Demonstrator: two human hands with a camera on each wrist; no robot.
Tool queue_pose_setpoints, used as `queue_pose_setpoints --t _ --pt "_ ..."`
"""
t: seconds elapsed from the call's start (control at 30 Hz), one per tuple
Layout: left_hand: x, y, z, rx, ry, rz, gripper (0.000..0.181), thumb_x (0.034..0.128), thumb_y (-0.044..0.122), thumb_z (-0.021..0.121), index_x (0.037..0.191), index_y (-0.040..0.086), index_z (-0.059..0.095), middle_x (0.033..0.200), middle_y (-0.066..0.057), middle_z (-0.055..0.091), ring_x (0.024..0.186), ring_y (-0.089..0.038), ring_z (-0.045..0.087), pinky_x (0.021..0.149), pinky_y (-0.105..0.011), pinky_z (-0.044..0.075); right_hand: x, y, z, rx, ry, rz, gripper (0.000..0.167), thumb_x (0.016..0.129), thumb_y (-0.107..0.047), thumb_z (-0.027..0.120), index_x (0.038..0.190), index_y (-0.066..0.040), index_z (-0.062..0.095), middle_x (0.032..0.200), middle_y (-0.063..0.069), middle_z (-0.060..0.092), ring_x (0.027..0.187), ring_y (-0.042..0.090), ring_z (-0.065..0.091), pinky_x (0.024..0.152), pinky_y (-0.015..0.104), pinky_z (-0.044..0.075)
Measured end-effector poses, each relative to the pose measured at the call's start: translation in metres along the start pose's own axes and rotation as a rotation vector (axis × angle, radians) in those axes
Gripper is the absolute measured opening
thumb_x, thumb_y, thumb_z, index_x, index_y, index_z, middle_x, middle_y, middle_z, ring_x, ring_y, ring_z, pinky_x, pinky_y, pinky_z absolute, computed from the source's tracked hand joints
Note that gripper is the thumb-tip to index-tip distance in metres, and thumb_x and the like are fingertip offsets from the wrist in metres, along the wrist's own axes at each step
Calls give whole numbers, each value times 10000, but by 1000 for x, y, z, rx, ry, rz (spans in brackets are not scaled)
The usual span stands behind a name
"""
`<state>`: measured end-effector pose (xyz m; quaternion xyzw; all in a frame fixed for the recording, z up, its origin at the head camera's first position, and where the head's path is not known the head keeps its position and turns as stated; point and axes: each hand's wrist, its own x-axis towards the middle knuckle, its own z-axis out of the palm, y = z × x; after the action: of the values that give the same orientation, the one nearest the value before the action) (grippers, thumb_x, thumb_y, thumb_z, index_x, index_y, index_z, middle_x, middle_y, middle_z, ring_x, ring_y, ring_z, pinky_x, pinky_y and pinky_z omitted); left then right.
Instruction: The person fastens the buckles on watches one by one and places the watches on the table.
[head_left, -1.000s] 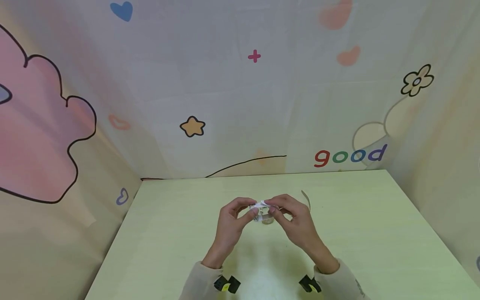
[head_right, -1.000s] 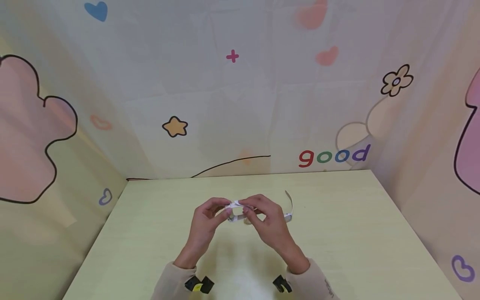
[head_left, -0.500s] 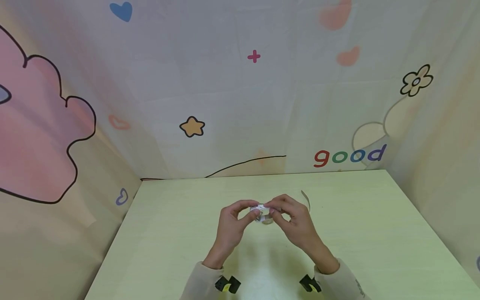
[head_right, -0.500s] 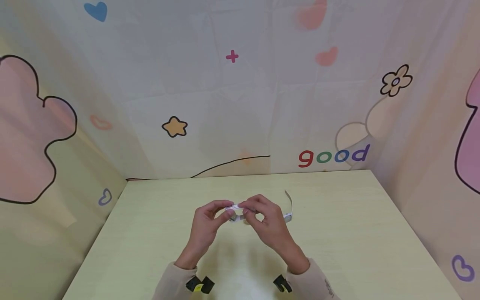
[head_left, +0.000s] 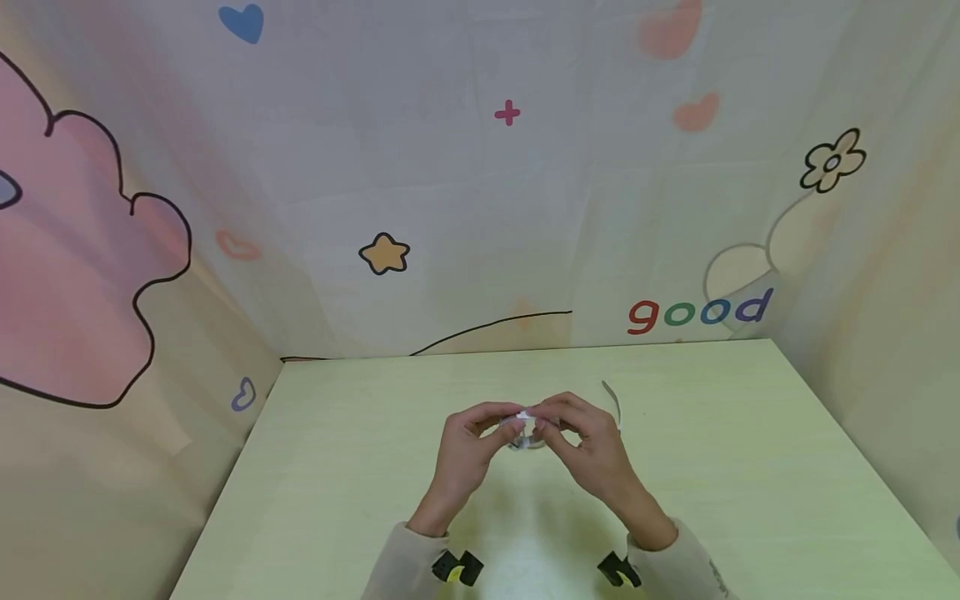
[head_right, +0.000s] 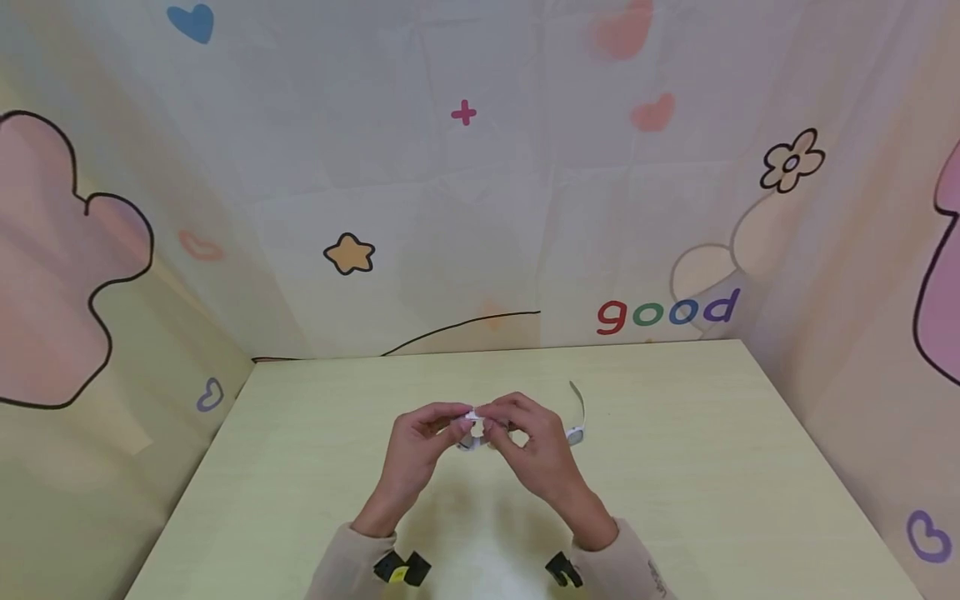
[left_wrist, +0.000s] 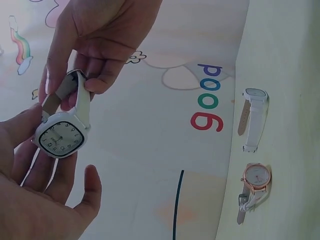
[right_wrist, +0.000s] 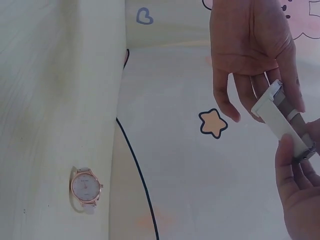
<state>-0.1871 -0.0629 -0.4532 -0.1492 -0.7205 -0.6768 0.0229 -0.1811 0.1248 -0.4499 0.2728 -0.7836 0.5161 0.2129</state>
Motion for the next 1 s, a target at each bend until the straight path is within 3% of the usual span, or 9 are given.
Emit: queue_pose_setpoints --t 0.13,0.2,0.43,0.67,0.83,1.0 --pt "1 -1 0 -46 14 -24 221 892 223 729 1074 97 738 1099 -101 720 1052 -165 680 878 -279 557 -3 2 -1 63 27 71 231 888 -17 696 1115 -63 687 1020 86 711 891 128 698 800 177 560" --pt "0 -1 0 -60 15 -33 221 891 215 731 1073 90 737 1099 -112 720 1046 -159 683 862 -258 559 -3 2 -1 88 30 60 172 893 -22 691 1061 -62 698 995 103 711 882 119 685 791 181 564" --pt "-1 -2 1 -56 -8 -33 207 901 224 722 1077 117 745 1090 -101 733 974 -141 689 840 -276 561 0 4 -2 101 10 -26 105 900 -11 677 984 -58 721 971 75 704 878 150 659 751 192 570" --pt "0 -4 1 -51 -37 -30 218 910 222 708 1097 114 735 1108 -111 724 944 -124 696 816 -267 568 -3 3 0 49 -2 34 233 893 -45 697 1123 -84 706 1013 56 726 871 156 686 771 205 574" --pt "-1 -5 1 -100 -24 -27 221 902 192 714 1099 89 713 1080 -194 708 868 -112 703 824 -278 575 -4 2 2 22 70 130 296 856 3 722 1142 -54 668 1000 70 726 866 113 696 792 164 554" --pt "-3 -5 1 -52 -66 1 257 895 179 728 1140 109 697 1064 -196 688 876 -106 677 820 -250 570 -2 -5 0 34 119 94 168 846 51 708 1007 3 711 933 139 729 829 146 700 785 134 539"
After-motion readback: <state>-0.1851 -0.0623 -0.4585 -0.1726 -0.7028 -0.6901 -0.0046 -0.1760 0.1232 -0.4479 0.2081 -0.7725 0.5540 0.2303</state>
